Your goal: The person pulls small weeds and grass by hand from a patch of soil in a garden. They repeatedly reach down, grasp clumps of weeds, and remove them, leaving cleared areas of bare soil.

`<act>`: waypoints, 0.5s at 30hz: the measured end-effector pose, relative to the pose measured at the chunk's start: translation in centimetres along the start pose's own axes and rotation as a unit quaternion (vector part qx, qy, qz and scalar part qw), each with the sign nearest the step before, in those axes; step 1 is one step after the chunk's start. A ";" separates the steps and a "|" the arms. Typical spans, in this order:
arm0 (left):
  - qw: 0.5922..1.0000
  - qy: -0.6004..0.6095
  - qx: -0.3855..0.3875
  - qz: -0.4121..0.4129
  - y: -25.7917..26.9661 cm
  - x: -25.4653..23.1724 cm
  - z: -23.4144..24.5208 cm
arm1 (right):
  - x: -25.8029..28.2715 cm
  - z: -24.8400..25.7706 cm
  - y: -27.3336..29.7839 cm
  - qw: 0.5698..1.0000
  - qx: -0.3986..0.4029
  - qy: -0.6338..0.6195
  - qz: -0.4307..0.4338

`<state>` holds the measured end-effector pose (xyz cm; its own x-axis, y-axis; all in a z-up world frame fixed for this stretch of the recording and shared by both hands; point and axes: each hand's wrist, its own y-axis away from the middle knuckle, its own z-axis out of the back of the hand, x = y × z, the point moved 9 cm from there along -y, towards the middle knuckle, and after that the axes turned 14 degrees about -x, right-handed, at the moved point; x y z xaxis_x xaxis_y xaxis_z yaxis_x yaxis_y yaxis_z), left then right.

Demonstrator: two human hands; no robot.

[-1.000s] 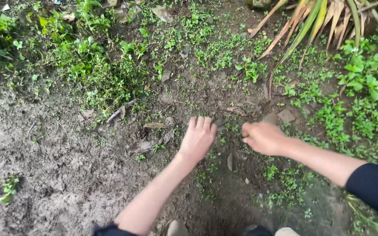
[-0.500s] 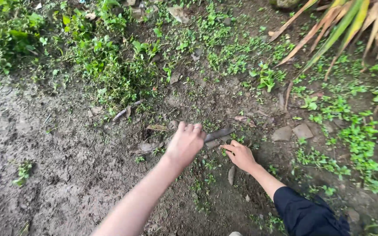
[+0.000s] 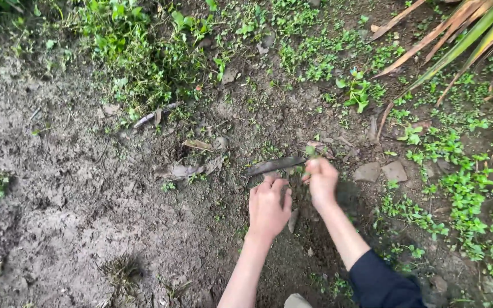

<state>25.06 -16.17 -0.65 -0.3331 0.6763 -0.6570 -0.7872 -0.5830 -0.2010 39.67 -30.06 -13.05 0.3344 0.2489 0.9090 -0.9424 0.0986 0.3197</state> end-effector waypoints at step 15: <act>0.999 -0.004 -0.023 0.026 0.9 1.3 -0.3 | -0.6 -5.1 2.9 0.401 -0.004 0.644 0.652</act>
<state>24.06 -15.95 -1.97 -0.3763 0.6481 -0.6621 -0.7442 -0.6371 -0.2007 36.84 -24.99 -14.04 -0.7095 0.3838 -0.5910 -0.3264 -0.9223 -0.2072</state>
